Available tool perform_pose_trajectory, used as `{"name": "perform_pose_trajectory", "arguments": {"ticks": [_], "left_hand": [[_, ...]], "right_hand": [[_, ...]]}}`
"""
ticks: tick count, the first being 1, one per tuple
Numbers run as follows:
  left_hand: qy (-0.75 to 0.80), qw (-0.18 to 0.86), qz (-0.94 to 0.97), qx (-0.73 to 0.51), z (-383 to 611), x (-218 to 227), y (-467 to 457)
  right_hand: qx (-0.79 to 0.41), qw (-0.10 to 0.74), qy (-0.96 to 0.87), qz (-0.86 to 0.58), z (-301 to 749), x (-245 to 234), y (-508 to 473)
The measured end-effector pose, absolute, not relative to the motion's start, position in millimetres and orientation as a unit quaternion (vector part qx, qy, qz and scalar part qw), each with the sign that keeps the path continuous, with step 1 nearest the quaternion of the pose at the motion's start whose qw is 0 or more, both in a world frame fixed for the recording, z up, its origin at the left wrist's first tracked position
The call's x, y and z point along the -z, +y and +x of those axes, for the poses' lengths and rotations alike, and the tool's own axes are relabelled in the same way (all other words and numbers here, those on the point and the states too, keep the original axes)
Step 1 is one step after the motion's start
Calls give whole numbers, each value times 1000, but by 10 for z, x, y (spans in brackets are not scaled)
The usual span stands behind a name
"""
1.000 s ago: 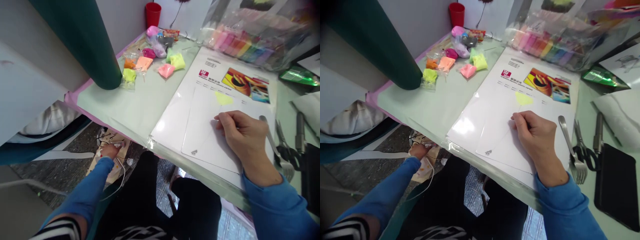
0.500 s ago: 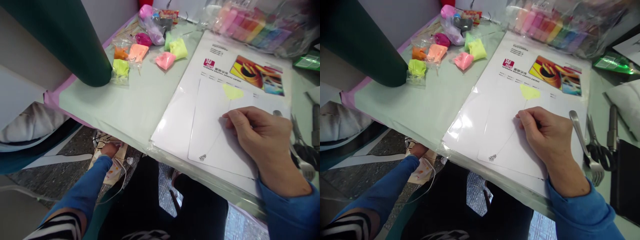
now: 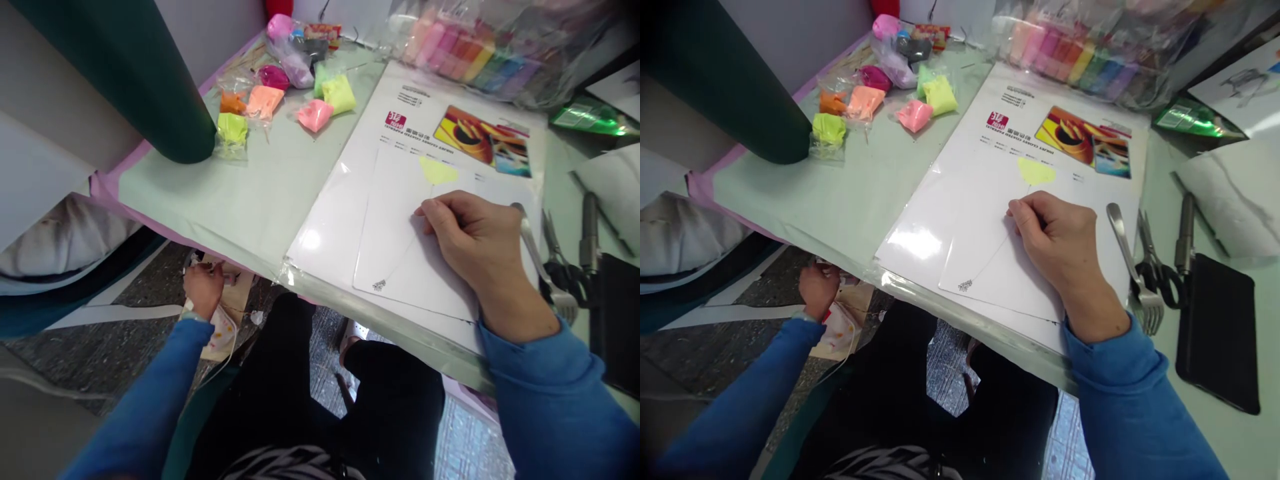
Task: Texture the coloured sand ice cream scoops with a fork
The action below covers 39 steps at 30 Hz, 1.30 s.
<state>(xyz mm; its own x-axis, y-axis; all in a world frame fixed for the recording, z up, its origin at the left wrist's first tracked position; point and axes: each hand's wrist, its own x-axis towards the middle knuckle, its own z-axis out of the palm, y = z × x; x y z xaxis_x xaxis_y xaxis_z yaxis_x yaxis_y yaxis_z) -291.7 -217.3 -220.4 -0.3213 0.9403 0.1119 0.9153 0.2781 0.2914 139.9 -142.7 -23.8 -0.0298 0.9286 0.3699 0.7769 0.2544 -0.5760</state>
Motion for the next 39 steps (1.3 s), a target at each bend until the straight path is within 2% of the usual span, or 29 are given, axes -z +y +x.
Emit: {"name": "perform_pose_trajectory", "arguments": {"ticks": [2, 6, 8, 10, 13, 20, 25, 39], "left_hand": [[823, -67, 495, -270, -2660, 1840, -2254], [677, -228, 514, -475, -2136, 883, -2137], [616, -225, 580, -483, -1945, 507, -1901], [614, -152, 655, -413, -1814, 307, -1631], [601, -104, 705, -361, -1715, 280, -1355], [616, -113, 704, -335, -1720, 366, -1331], [639, -105, 686, -332, -1687, 358, -1328], [634, -125, 693, -318, -1681, 317, -1325]], "right_hand": [[-112, 352, -712, -597, 1401, 240, -1422], [-120, 358, -717, -586, 1405, 249, -1417], [-123, 363, -721, -577, 1410, 255, -1415], [-123, 364, -724, -572, 1416, 262, -1411], [-118, 349, -729, -577, 1420, 267, -1400], [-70, 307, -736, -599, 1401, 262, -1376], [-81, 287, -740, -603, 1414, 249, -1375], [-93, 290, -745, -594, 1429, 246, -1363]]}}
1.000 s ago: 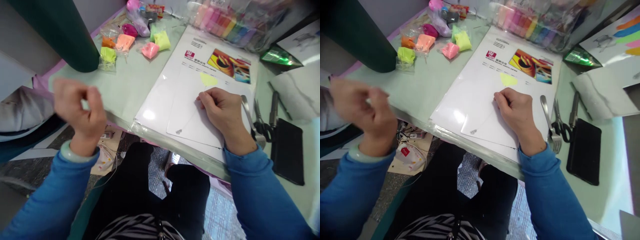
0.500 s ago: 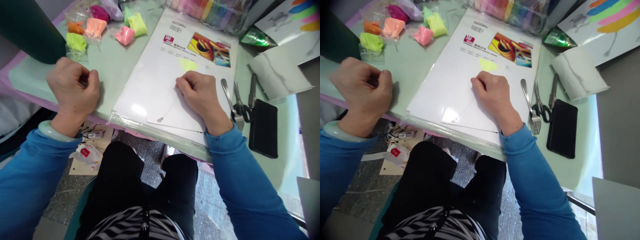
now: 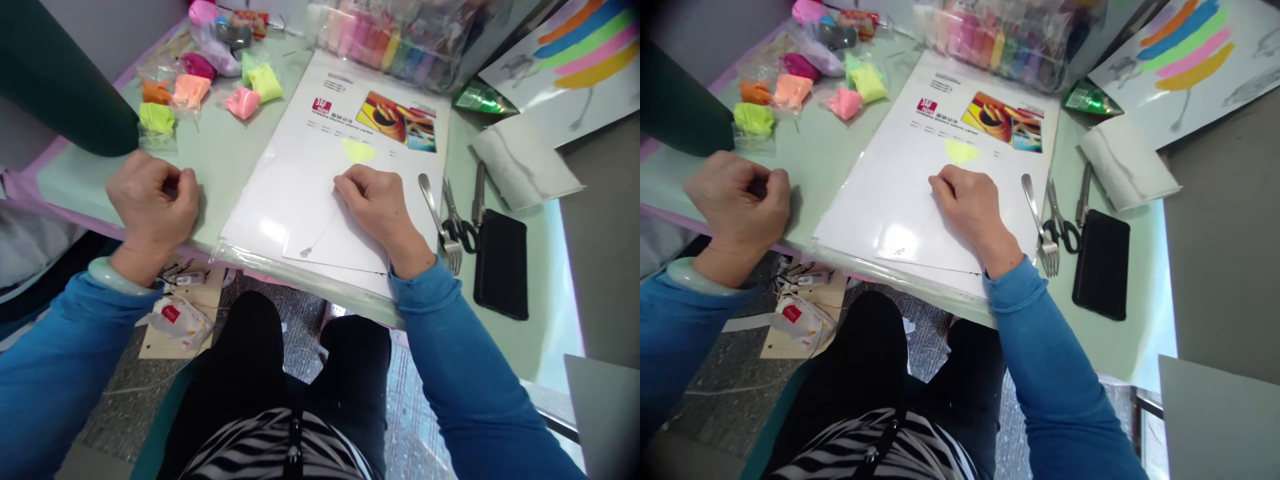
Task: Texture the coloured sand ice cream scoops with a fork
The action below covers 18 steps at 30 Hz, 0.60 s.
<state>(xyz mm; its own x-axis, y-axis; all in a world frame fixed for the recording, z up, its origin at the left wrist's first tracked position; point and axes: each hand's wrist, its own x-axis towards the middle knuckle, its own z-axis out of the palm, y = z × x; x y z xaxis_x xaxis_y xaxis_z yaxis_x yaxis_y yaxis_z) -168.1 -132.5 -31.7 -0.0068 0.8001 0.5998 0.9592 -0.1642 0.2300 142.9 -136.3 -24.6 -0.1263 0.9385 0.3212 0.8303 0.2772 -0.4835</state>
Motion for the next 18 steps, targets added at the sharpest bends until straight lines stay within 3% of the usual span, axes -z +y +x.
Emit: {"name": "perform_pose_trajectory", "arguments": {"ticks": [18], "left_hand": [[-620, 145, -705, 312, -1683, 326, -1311]], "right_hand": [[-116, 274, -742, -601, 1441, 263, -1338]]}}
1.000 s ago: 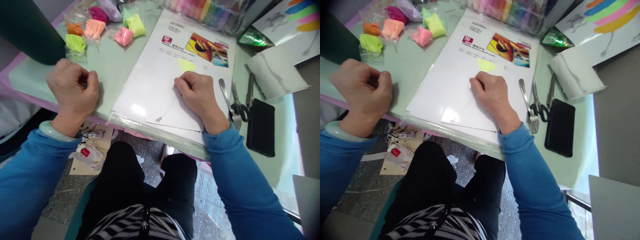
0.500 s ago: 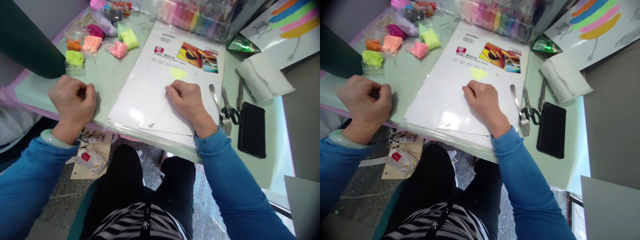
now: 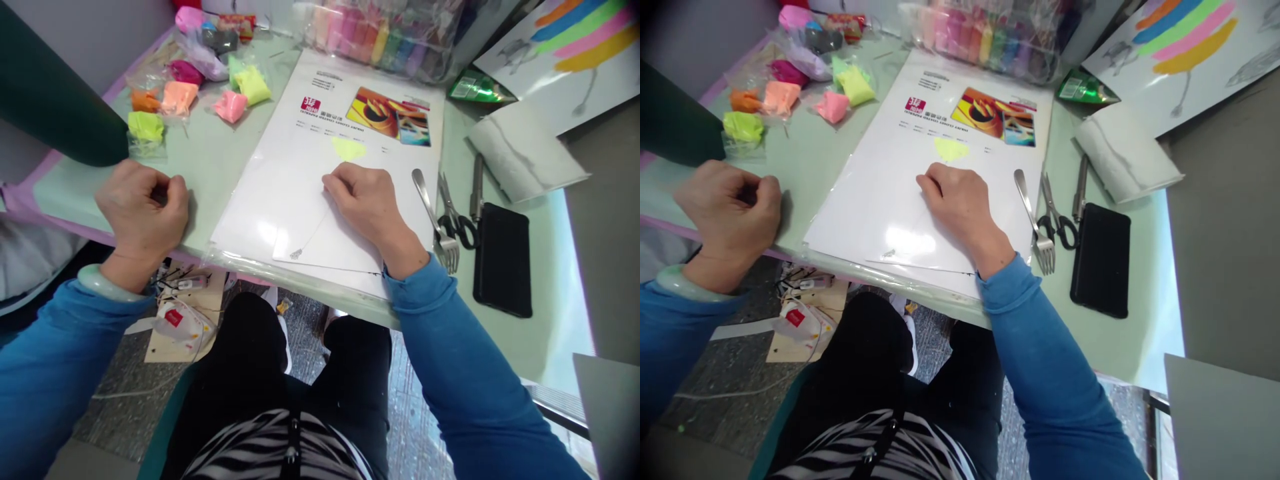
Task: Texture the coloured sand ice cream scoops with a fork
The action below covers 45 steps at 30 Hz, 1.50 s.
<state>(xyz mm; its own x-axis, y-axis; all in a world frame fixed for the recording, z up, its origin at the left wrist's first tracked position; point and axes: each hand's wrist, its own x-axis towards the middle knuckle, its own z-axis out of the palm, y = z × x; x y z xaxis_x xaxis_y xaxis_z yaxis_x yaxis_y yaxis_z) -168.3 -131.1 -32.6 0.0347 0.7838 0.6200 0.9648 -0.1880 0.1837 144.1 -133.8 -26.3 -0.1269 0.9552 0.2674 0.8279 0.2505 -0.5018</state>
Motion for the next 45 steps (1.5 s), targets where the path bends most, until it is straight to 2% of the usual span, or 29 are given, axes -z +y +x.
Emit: {"name": "perform_pose_trajectory", "arguments": {"ticks": [9, 23, 32, 45], "left_hand": [[-625, 149, -700, 312, -1686, 326, -1316], [-646, 90, -690, 314, -1683, 346, -1313], [-626, 117, -698, 327, -1682, 363, -1327], [-648, 99, -691, 305, -1674, 334, -1343]], "right_hand": [[-100, 298, -743, -592, 1433, 229, -1354], [-83, 292, -739, -602, 1404, 226, -1396], [-77, 293, -748, -591, 1419, 229, -1394], [-66, 283, -753, -590, 1428, 266, -1377]]}}
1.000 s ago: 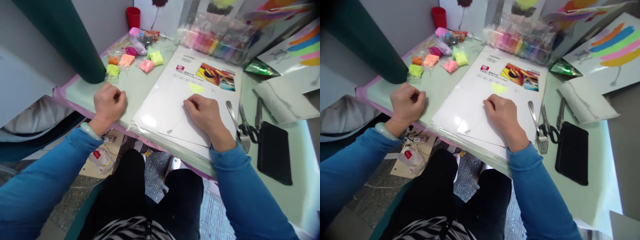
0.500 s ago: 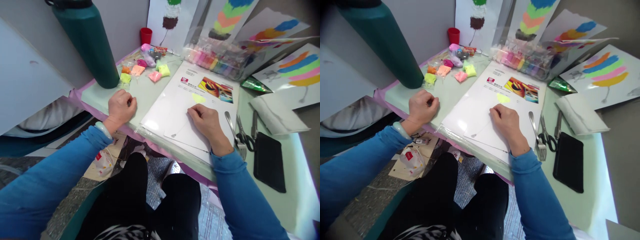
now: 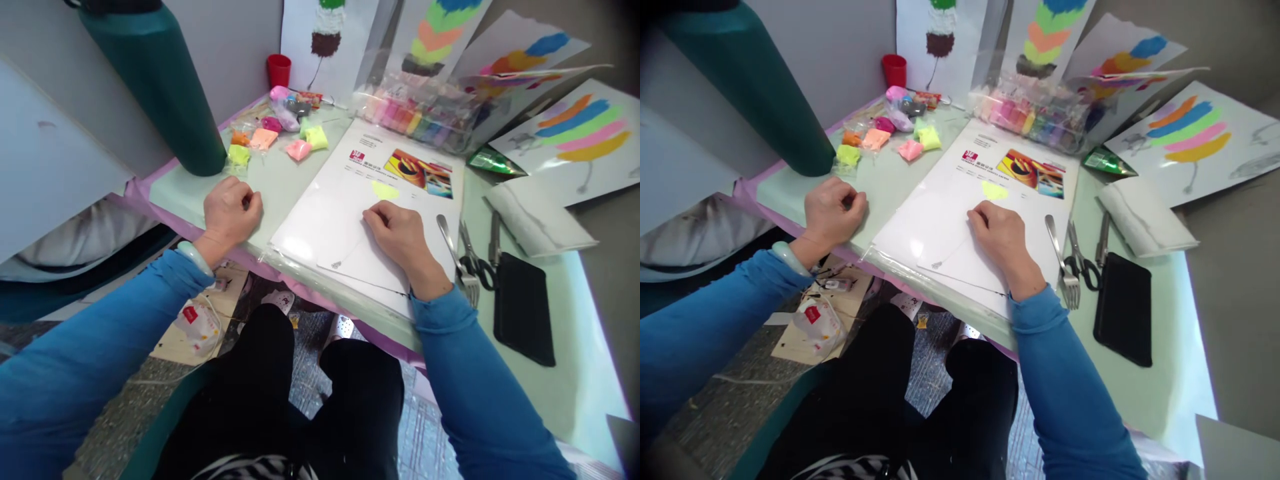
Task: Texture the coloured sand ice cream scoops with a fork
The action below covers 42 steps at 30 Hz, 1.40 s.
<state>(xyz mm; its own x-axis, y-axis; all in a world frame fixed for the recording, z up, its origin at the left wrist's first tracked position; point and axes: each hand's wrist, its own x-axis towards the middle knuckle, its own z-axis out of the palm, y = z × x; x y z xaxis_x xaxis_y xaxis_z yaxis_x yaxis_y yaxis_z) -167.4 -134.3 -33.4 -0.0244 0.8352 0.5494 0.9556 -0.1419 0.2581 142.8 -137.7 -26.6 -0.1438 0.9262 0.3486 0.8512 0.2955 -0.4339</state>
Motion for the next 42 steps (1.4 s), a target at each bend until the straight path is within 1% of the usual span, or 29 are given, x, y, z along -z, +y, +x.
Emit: {"name": "perform_pose_trajectory", "arguments": {"ticks": [7, 12, 20, 24, 33, 42], "left_hand": [[-650, 82, -690, 306, -1671, 322, -1341], [-653, 89, -688, 304, -1660, 312, -1338], [-648, 3, -681, 341, -1695, 345, -1350], [-643, -18, -678, 354, -1685, 331, -1356], [-657, 22, -682, 321, -1674, 324, -1362], [-658, 15, -683, 318, -1671, 309, -1349]], "right_hand": [[-63, 287, -756, -584, 1440, 291, -1375], [-64, 289, -758, -581, 1439, 278, -1381], [-83, 290, -759, -577, 1431, 235, -1412], [-87, 291, -758, -578, 1437, 235, -1417], [-89, 289, -757, -580, 1444, 243, -1419], [-90, 283, -757, -582, 1436, 222, -1427]]}}
